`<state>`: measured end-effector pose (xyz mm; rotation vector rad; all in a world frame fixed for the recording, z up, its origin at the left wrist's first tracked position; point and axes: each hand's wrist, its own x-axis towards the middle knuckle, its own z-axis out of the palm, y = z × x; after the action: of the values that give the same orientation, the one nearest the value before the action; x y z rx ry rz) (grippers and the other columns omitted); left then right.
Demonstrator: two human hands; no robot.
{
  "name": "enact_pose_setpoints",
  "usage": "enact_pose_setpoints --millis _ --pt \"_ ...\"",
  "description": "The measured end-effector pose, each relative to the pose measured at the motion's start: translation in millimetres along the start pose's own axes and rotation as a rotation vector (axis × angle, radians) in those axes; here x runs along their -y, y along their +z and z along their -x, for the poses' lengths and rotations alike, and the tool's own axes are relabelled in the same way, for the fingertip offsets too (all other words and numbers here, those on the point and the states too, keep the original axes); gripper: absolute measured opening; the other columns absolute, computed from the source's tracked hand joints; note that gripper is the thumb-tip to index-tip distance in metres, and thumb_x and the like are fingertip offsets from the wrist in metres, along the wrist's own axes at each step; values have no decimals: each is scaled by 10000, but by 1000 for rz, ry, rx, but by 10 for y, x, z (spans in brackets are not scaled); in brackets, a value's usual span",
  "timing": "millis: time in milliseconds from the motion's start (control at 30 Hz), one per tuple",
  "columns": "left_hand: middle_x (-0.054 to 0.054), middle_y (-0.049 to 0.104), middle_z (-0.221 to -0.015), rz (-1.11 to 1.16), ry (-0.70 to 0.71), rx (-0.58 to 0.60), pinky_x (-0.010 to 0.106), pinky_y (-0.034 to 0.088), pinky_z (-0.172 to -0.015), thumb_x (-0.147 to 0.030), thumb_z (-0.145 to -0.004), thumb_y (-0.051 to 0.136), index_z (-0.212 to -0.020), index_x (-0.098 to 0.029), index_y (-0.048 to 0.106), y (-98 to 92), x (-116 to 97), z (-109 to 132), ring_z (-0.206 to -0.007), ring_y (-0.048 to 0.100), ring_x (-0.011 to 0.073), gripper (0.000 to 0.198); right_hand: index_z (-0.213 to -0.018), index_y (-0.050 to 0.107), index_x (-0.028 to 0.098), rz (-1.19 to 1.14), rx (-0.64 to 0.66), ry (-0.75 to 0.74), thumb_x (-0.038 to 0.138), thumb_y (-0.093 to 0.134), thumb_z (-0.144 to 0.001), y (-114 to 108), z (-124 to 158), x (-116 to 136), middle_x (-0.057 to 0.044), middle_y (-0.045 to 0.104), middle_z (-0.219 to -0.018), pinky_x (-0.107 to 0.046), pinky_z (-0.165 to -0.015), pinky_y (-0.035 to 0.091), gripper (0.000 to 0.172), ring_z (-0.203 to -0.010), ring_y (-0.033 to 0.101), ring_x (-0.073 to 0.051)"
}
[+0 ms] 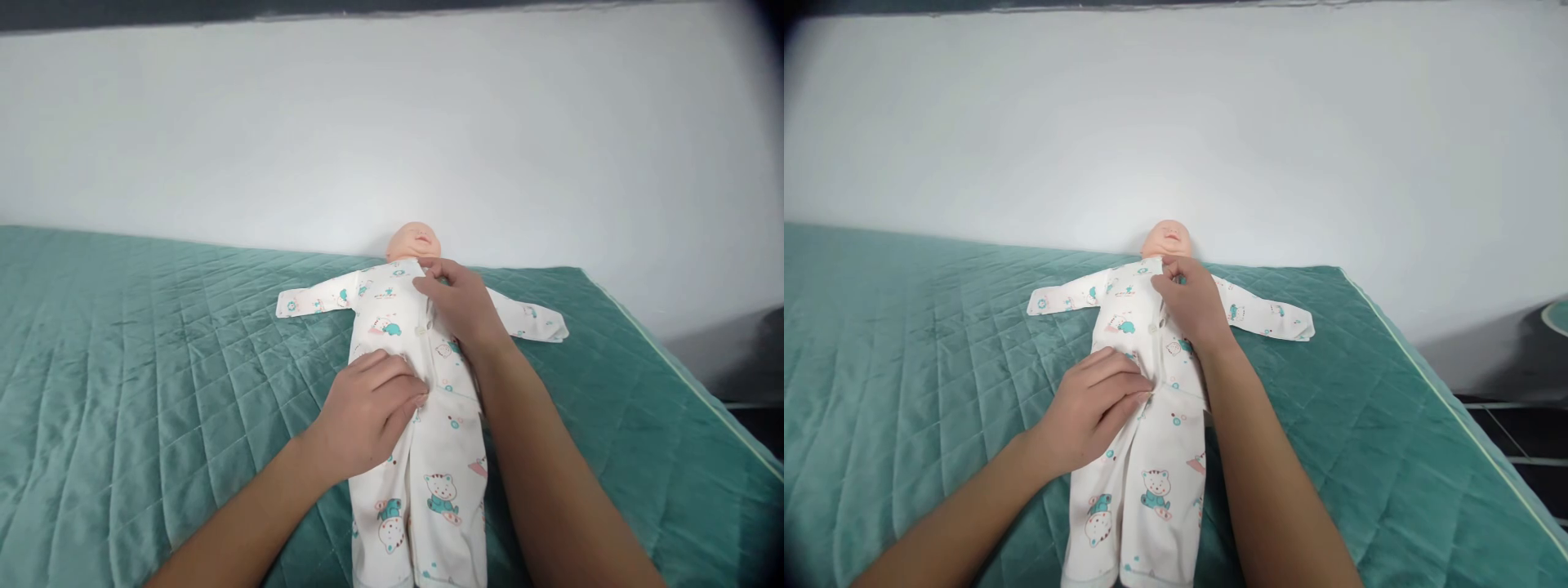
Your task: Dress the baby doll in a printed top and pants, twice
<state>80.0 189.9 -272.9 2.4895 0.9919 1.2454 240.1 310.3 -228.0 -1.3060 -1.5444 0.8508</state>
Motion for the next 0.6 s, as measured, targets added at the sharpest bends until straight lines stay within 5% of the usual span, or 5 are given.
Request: enact_pose_setpoints --millis 267,467,600 --pt "24 671 -812 308 -201 -195 273 474 -702 -177 -978 577 -908 -182 670 -10 -19 -4 -766 611 122 116 -863 651 219 11 -213 61 429 654 -808 -66 -98 -130 -19 683 -882 -352 -818 463 217 -832 599 -200" --pt "5 582 -734 525 -407 -487 265 426 -597 -294 -986 582 -759 -200 553 -9 13 48 -678 536 120 247 -901 630 213 60 -99 23 495 684 -782 -76 -137 -191 -35 666 -928 -357 -832 470 311 -849 591 -199" --pt "-8 580 -713 512 -471 -615 257 450 -608 -349 -949 635 -785 -204 581 -18 151 -122 -662 530 113 225 -962 607 225 84 -59 52 515 719 -740 -98 -175 -243 -38 662 -1005 -377 -851 463 382 -919 606 -218"
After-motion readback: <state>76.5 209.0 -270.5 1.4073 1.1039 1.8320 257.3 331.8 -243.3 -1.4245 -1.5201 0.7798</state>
